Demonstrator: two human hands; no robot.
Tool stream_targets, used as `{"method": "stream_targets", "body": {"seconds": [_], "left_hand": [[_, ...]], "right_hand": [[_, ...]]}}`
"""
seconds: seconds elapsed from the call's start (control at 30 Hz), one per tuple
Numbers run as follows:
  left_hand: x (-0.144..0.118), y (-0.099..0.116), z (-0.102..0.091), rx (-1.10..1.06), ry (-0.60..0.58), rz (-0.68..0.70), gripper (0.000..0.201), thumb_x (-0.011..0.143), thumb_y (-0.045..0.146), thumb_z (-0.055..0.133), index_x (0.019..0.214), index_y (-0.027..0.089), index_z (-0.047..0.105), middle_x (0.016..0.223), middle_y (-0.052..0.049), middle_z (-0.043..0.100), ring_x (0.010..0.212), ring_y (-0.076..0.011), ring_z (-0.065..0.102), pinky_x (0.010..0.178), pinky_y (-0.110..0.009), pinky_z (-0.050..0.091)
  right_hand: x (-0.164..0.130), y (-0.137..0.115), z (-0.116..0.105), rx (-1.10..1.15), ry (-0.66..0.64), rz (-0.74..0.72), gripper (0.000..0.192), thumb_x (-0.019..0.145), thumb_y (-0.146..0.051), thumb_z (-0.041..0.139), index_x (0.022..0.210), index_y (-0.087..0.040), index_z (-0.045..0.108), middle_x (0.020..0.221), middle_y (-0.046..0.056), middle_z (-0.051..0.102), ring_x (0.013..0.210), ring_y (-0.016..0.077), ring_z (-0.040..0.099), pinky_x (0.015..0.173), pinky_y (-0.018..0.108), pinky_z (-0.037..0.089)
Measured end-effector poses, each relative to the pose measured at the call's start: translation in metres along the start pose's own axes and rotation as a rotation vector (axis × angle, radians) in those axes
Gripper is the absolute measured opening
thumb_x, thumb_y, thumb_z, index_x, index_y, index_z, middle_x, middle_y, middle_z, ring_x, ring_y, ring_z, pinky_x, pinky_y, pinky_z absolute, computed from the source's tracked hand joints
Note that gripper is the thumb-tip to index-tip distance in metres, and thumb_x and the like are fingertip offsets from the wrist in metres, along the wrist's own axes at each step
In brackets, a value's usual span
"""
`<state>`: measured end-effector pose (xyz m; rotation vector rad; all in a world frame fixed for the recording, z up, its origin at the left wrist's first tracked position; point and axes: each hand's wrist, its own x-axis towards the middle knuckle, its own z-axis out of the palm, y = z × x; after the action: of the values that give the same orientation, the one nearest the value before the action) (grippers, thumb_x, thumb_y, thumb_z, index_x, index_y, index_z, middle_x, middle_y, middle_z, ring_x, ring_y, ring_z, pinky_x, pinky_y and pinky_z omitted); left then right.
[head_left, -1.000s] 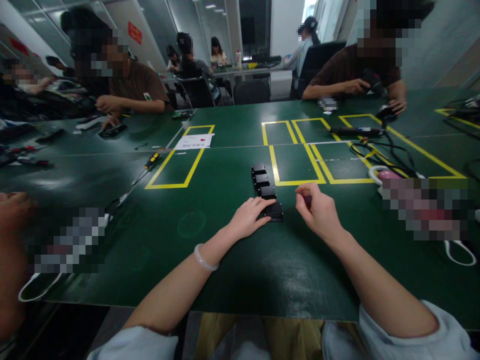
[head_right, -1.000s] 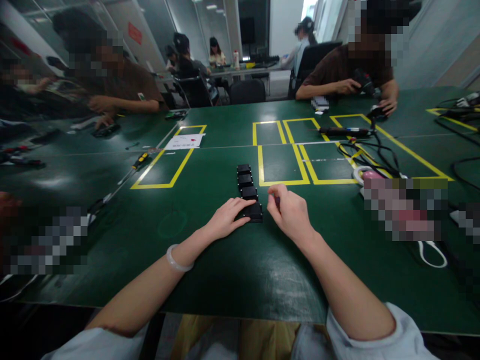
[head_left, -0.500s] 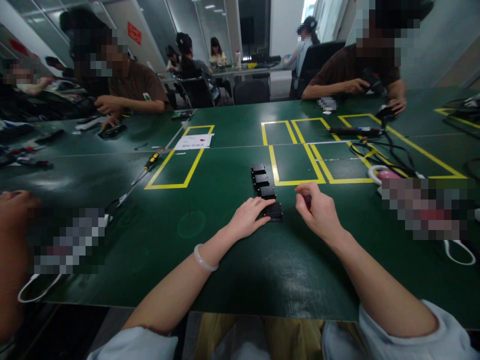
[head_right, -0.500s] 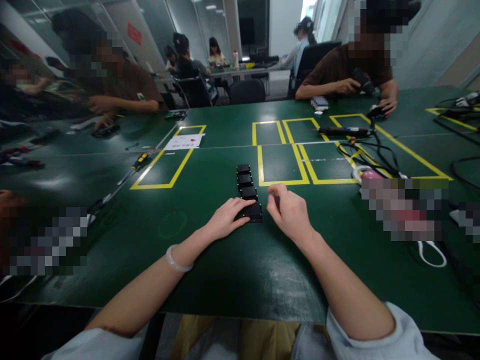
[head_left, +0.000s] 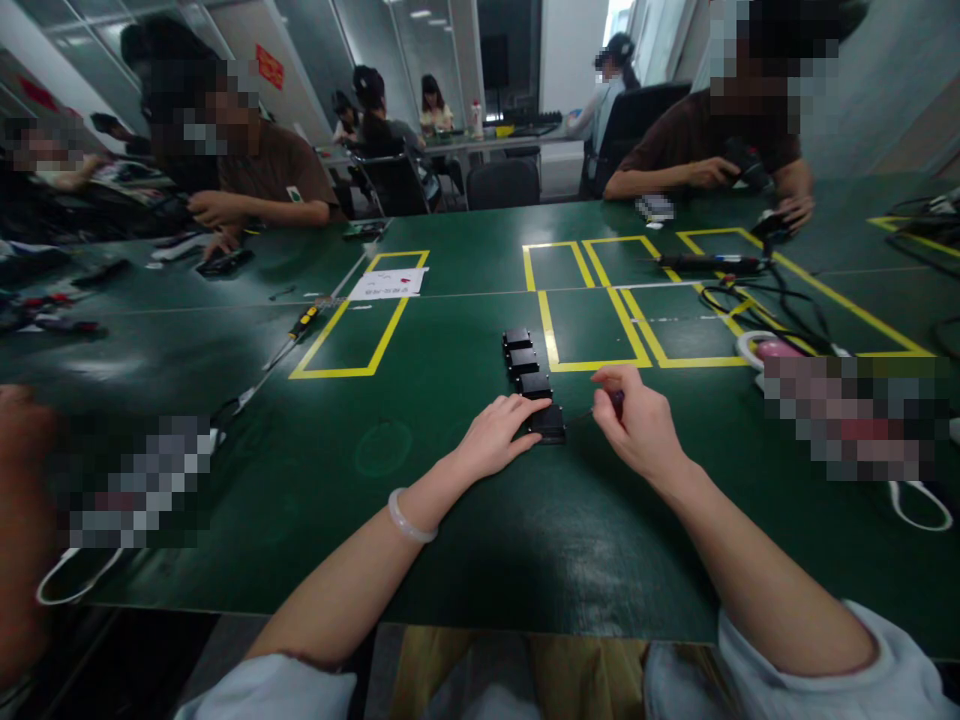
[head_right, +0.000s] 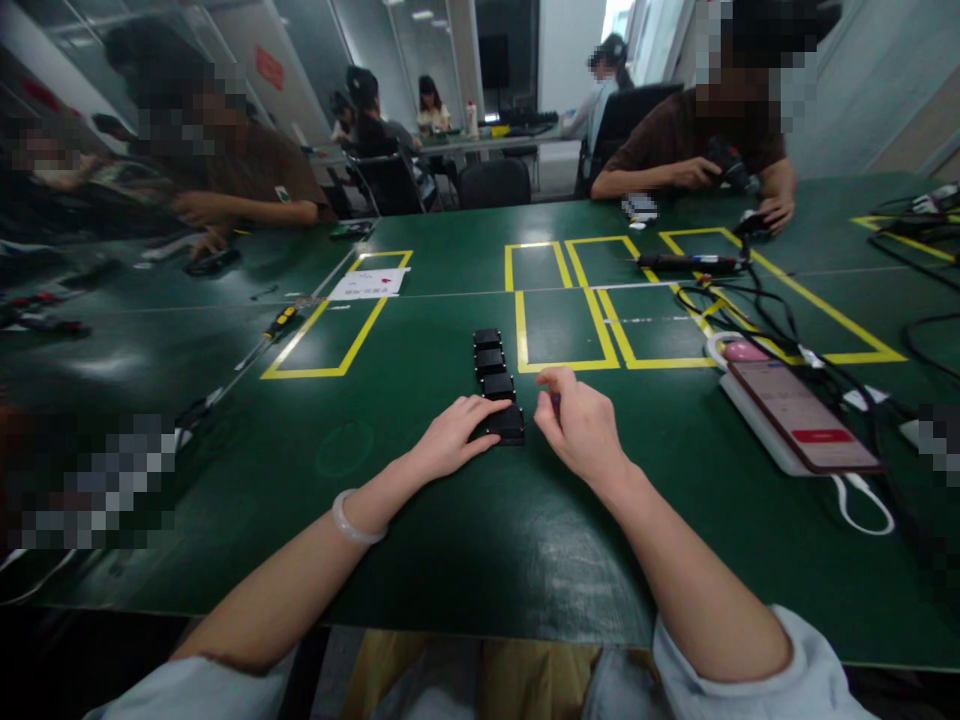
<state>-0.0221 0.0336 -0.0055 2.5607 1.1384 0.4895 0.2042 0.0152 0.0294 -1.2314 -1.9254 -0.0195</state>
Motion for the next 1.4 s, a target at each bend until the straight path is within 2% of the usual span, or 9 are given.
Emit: {"method": "stream_targets", "body": {"seconds": [0.23, 0.5, 0.7, 0.93, 1.2, 1.4], "left_hand": [[-0.0001, 0.0003, -0.0005, 0.007, -0.004, -0.001, 0.048, 0.094, 0.035, 0.051, 0.139, 0.03, 0.036, 0.12, -0.005, 0.052, 0.104, -0.0223, 0.049, 0.091, -0.037, 0.043], [-0.0002, -0.0002, 0.0002, -0.002, -0.001, -0.001, 0.048, 0.094, 0.035, 0.05, 0.139, 0.031, 0.036, 0.119, -0.005, 0.052, 0.104, -0.0224, 0.05, 0.09, -0.037, 0.043], [-0.0001, -0.0007, 0.001, 0.0, 0.004, -0.001, 0.048, 0.094, 0.035, 0.051, 0.139, 0.03, 0.036, 0.119, -0.005, 0.052, 0.105, -0.0222, 0.05, 0.091, -0.037, 0.043], [0.0001, -0.0014, 0.0014, 0.002, -0.001, 0.001, 0.047, 0.094, 0.035, 0.05, 0.139, 0.03, 0.036, 0.119, -0.006, 0.052, 0.105, -0.0227, 0.05, 0.092, -0.038, 0.043], [0.0001, -0.0011, 0.0019, 0.008, 0.009, -0.001, 0.047, 0.094, 0.036, 0.051, 0.139, 0.03, 0.037, 0.119, -0.005, 0.052, 0.105, -0.0226, 0.05, 0.092, -0.037, 0.043], [-0.0002, -0.0004, 0.0008, 0.005, 0.002, -0.004, 0.048, 0.094, 0.036, 0.05, 0.139, 0.031, 0.036, 0.119, -0.005, 0.052, 0.104, -0.0224, 0.05, 0.09, -0.037, 0.043]], "right_hand": [[0.0005, -0.0002, -0.0005, 0.003, -0.029, 0.01, 0.019, 0.091, -0.036, 0.047, 0.098, -0.019, 0.054, 0.069, 0.0, 0.061, 0.058, 0.0148, 0.059, 0.058, 0.026, 0.042], [0.0003, -0.0006, -0.0005, 0.006, -0.011, 0.01, 0.018, 0.09, -0.028, 0.043, 0.102, -0.02, 0.053, 0.076, 0.003, 0.065, 0.064, 0.0167, 0.062, 0.063, 0.029, 0.045], [0.0011, -0.0011, -0.0017, -0.006, -0.043, -0.005, 0.021, 0.092, -0.038, 0.047, 0.097, -0.019, 0.054, 0.068, 0.0, 0.059, 0.057, 0.0147, 0.057, 0.056, 0.026, 0.041], [0.0003, -0.0008, 0.0003, 0.004, -0.029, 0.013, 0.018, 0.091, -0.03, 0.043, 0.102, -0.019, 0.052, 0.077, 0.003, 0.065, 0.064, 0.0164, 0.062, 0.062, 0.028, 0.045], [0.0024, -0.0024, -0.0024, -0.004, -0.05, -0.001, 0.021, 0.091, -0.039, 0.047, 0.097, -0.019, 0.052, 0.068, 0.0, 0.058, 0.056, 0.014, 0.056, 0.055, 0.026, 0.041], [0.002, -0.0027, -0.0009, -0.001, -0.054, 0.003, 0.016, 0.091, -0.03, 0.044, 0.1, -0.019, 0.05, 0.073, 0.002, 0.061, 0.06, 0.0154, 0.059, 0.059, 0.027, 0.044]]}}
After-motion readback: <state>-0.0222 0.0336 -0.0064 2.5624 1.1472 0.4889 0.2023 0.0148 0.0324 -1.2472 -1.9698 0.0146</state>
